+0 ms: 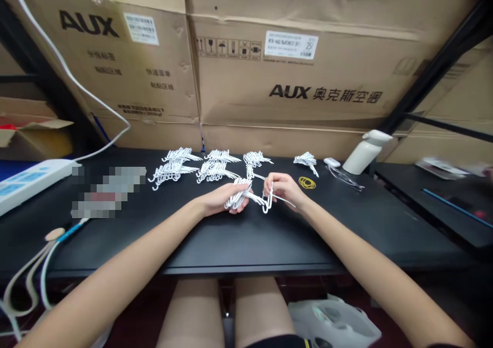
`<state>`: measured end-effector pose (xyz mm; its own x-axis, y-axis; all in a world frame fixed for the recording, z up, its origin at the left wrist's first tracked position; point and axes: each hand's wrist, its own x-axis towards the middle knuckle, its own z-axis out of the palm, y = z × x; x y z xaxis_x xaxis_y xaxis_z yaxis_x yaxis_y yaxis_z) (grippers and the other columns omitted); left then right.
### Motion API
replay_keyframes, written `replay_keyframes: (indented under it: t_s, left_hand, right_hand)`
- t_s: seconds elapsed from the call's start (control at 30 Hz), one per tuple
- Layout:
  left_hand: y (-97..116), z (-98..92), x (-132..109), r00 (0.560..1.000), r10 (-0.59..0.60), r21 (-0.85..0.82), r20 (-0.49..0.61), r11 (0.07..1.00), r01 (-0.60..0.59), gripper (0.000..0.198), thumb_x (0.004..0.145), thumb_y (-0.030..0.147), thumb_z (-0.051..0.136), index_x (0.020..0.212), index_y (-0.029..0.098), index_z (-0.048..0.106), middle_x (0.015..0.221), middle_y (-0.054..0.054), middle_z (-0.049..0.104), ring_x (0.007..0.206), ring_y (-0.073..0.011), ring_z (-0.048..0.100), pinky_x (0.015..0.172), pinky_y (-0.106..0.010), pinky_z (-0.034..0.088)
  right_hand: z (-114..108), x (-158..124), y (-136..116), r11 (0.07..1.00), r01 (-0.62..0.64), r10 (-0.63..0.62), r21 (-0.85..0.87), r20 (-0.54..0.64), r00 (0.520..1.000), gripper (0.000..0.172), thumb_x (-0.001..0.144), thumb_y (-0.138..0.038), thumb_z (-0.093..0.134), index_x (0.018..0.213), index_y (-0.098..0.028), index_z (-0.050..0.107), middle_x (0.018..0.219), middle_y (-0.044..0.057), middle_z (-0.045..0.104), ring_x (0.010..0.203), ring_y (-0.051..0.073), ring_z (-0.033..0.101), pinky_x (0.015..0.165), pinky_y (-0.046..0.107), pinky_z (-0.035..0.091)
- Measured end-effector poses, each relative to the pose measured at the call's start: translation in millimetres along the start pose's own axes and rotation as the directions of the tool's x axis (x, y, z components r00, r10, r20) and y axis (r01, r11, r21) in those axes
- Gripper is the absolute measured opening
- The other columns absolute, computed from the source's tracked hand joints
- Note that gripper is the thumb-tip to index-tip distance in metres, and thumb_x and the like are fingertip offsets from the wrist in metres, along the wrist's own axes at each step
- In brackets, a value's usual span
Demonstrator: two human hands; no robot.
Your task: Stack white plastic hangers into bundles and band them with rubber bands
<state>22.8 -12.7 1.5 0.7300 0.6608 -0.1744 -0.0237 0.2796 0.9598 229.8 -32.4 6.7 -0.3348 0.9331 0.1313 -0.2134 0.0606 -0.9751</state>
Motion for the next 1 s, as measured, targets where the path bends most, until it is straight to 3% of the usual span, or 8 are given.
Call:
replay_keyframes:
  t_s: [0.13, 0.3, 0.5, 0.6, 0.73, 0.87, 1.0]
  left_hand:
    - [-2.1, 0.5, -1.2, 0.995, 0.013, 0.065, 0.098, 0.998, -0.019, 0.034, 0.087, 0.044, 0.053, 0.087, 0.011, 0.06, 0.055, -0.002, 0.059, 0.043, -0.0093, 0.05, 0.038, -0.018, 0.037]
    - [-4.2, 1.5, -0.9, 0.995, 0.032, 0.067, 0.09, 0.997, -0.038, 0.033, 0.086, 0.045, 0.055, 0.086, 0.012, 0.06, 0.057, -0.001, 0.059, 0.045, -0.0098, 0.052, 0.041, -0.019, 0.04]
    - [-4.5, 8.0, -3.3, 0.992, 0.07, 0.12, 0.103, 0.989, -0.083, 0.036, 0.087, 0.043, 0.054, 0.074, 0.011, 0.062, 0.065, -0.005, 0.062, 0.053, -0.0105, 0.056, 0.049, -0.021, 0.046]
    - [-3.0, 12.5, -5.5, 0.997, 0.052, 0.095, 0.058, 0.994, -0.057, 0.033, 0.085, 0.043, 0.057, 0.084, 0.011, 0.065, 0.073, -0.006, 0.066, 0.064, -0.014, 0.061, 0.056, -0.024, 0.052]
    - [-1.0, 18.4, -8.2, 0.999, 0.04, 0.026, 0.021, 0.999, -0.04, 0.033, 0.085, 0.041, 0.058, 0.101, 0.013, 0.066, 0.097, -0.012, 0.069, 0.087, -0.0212, 0.066, 0.071, -0.035, 0.057]
    - [-1.2, 21.4, -9.1, 0.999, 0.012, 0.004, 0.031, 1.0, -0.013, 0.033, 0.086, 0.041, 0.057, 0.099, 0.011, 0.066, 0.091, -0.013, 0.071, 0.079, -0.0205, 0.069, 0.068, -0.033, 0.058]
    - [-2.8, 22.2, -8.4, 0.999, 0.004, 0.014, 0.046, 1.0, -0.004, 0.035, 0.087, 0.041, 0.056, 0.094, 0.009, 0.066, 0.079, -0.012, 0.071, 0.069, -0.0185, 0.07, 0.065, -0.03, 0.059]
  right_hand:
    - [10.3, -4.3, 0.6, 0.998, -0.065, 0.064, 0.011, 0.049, 0.997, 0.005, 0.057, -0.01, 0.058, 0.055, -0.015, 0.057, 0.053, -0.001, 0.058, 0.041, 0.008, 0.048, 0.037, 0.018, 0.035]
    - [19.6, -9.1, 0.3, 0.993, -0.099, 0.099, 0.057, 0.01, 0.995, 0.006, 0.057, -0.009, 0.059, 0.055, -0.015, 0.059, 0.054, -0.002, 0.058, 0.041, 0.008, 0.049, 0.038, 0.018, 0.036]
    - [25.8, -11.9, 6.1, 0.987, -0.143, 0.146, 0.078, -0.033, 0.989, 0.006, 0.061, -0.011, 0.06, 0.063, -0.016, 0.062, 0.057, 0.0, 0.063, 0.053, 0.016, 0.061, 0.051, 0.027, 0.049]
    - [26.2, -11.6, 11.1, 0.993, -0.108, 0.114, 0.055, -0.107, 0.988, 0.008, 0.061, -0.012, 0.064, 0.068, -0.016, 0.063, 0.059, 0.001, 0.065, 0.051, 0.019, 0.063, 0.05, 0.029, 0.049]
    - [23.1, -11.3, 15.7, 0.999, -0.039, 0.041, 0.013, -0.174, 0.984, 0.014, 0.062, -0.016, 0.07, 0.074, -0.016, 0.063, 0.063, 0.0, 0.065, 0.049, 0.014, 0.06, 0.047, 0.024, 0.047]
    - [22.0, -11.9, 15.5, 0.999, 0.039, -0.043, -0.02, -0.217, 0.975, 0.021, 0.061, -0.017, 0.073, 0.079, -0.017, 0.062, 0.07, -0.001, 0.065, 0.052, 0.01, 0.056, 0.045, 0.02, 0.043]
    - [26.1, -12.3, 15.0, 0.977, 0.163, -0.193, -0.135, -0.254, 0.948, 0.016, 0.061, -0.017, 0.073, 0.076, -0.017, 0.066, 0.09, 0.004, 0.066, 0.054, 0.008, 0.054, 0.044, 0.021, 0.042]
